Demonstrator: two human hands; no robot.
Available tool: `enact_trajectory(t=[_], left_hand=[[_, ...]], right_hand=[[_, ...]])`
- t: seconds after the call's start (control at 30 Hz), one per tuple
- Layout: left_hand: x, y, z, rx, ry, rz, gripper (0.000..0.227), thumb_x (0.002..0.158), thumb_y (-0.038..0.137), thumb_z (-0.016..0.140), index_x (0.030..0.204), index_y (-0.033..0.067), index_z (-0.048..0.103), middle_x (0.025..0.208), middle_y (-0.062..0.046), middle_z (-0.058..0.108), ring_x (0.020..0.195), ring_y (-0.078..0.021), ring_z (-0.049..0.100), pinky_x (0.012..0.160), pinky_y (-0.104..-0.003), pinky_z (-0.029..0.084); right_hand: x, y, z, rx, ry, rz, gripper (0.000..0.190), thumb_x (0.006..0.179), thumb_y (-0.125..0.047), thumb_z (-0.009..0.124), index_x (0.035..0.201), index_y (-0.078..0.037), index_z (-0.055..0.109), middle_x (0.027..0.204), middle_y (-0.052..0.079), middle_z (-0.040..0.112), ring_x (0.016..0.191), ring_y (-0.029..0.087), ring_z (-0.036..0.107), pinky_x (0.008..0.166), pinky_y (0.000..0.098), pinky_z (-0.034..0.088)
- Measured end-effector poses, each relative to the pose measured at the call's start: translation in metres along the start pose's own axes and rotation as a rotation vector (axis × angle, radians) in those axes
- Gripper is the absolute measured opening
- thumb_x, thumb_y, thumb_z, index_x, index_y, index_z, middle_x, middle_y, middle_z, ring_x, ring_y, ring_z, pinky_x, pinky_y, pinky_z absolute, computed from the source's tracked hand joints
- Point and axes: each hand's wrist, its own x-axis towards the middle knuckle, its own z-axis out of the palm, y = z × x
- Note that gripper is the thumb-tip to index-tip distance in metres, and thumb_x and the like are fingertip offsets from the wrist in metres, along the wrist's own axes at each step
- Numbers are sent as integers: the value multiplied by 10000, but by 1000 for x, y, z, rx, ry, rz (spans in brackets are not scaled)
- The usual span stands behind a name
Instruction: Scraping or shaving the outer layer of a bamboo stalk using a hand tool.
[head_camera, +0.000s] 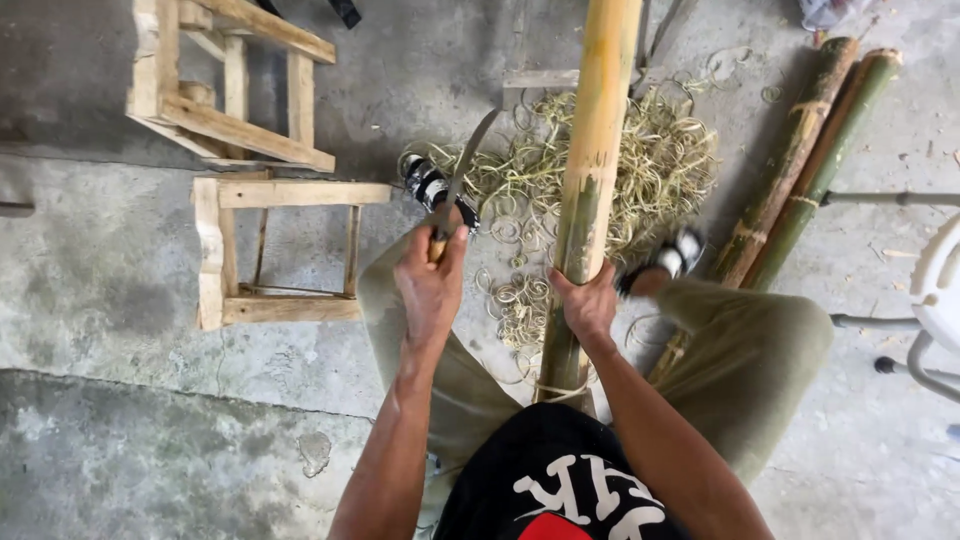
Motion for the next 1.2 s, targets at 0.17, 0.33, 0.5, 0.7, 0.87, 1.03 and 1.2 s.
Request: enact_trajectory(t=[0.17,0.33,0.5,0.7,0.87,1.03,1.2], left_hand=[[29,12,38,-68,-147,217,341,1071,400,632,987,69,634,702,61,450,547,-72,383,441,-260,325],[44,-43,91,441,-201,270,481,1143,537,552,871,147,625,671,103,439,594,-69,371,462,-234,326],[63,-39,146,358,-640,-15,557,977,663,486,730,169,563,526,127,395,399,-49,329,327,-272,272],[152,-53,221,513,-632,163,573,1011,676,448,728,186,540,530,120,348,403,-61,266,326,-286,226],[200,-41,248,517,-527,314,582,979,696,435,816,168,620,480,119,399,356,-56,306,308,-273,251],[165,-39,234,620,-501,381,528,1014,618,519,917,130,693,499,64,479,381,-95,391,370,-312,361],[113,-21,202,532,-472,432,458,1014,560,547,910,143,706,524,46,529,420,-109,465,436,-336,407]], right_hand=[[26,35,6,33,-24,4,943,725,-527,806,1363,41,406,1162,272,671,1056,388,677,933,480,515],[60,62,-41,337,234,47,713,938,-596,581,1331,-2,548,1323,301,565,1205,374,566,1026,511,498],[145,49,-90,172,205,-413,622,1019,-547,584,1371,-38,522,1313,237,586,1121,299,599,883,473,521],[262,-13,-72,-130,-184,-605,515,1029,-508,558,1230,-37,617,895,100,669,545,139,507,423,283,450],[299,-46,-66,-54,-101,-494,549,976,-577,600,1133,-51,604,812,49,651,521,101,504,445,284,478],[265,-18,-58,-38,24,-555,545,997,-595,601,1042,-52,594,775,41,621,562,129,515,449,331,446],[220,27,-43,42,80,-604,575,989,-614,601,1007,-40,589,768,47,625,588,125,527,478,319,434]])
